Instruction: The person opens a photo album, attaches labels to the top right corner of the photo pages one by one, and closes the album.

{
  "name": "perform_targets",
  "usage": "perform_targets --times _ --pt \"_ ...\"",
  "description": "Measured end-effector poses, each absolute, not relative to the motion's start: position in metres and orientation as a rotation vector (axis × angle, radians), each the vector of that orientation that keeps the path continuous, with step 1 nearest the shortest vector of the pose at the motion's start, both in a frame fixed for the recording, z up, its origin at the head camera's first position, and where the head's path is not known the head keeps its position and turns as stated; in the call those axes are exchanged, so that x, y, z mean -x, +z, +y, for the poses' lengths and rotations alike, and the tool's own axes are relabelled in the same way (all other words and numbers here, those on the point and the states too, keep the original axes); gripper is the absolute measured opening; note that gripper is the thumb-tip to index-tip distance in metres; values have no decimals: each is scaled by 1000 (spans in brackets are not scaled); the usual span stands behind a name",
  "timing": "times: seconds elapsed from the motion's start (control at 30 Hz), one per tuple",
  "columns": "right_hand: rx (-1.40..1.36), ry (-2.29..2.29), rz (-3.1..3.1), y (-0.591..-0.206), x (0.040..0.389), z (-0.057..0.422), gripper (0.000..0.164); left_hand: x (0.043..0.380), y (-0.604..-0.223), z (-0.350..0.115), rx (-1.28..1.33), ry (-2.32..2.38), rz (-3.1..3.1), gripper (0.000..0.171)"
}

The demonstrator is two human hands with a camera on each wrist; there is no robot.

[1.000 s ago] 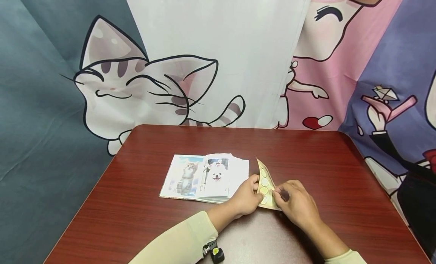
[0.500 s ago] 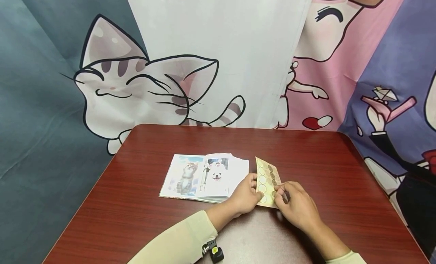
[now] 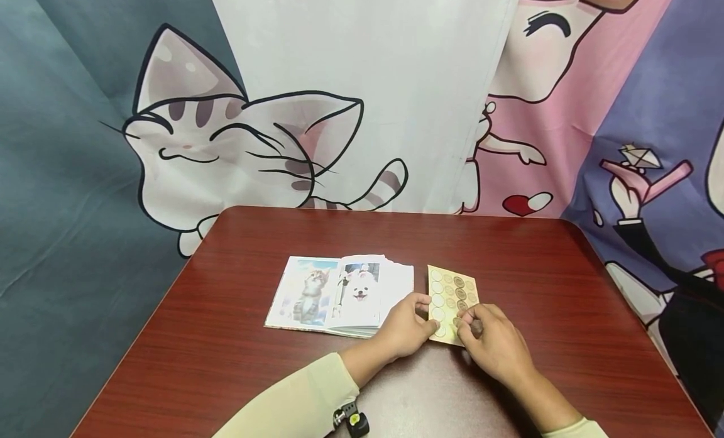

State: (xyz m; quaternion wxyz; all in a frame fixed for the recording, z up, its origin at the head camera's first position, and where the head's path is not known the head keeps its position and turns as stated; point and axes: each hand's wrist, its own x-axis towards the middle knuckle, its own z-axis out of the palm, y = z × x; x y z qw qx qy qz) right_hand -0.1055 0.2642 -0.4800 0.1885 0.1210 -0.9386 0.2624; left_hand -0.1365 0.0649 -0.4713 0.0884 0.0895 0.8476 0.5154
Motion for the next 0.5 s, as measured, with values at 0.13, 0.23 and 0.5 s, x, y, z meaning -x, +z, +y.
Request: perform_targets --times 0.13,0.23,0.5 --pt "-317 738 -2656 -481 106 264 27 135 -470 63 -314 1418 2587 38" --pt "-312 736 -2658 -481 106 264 26 132 -468 62 -348 1333 2655 39" --pt "-297 732 -2653 -482 108 265 22 126 -461 61 -445 1181 2745 41"
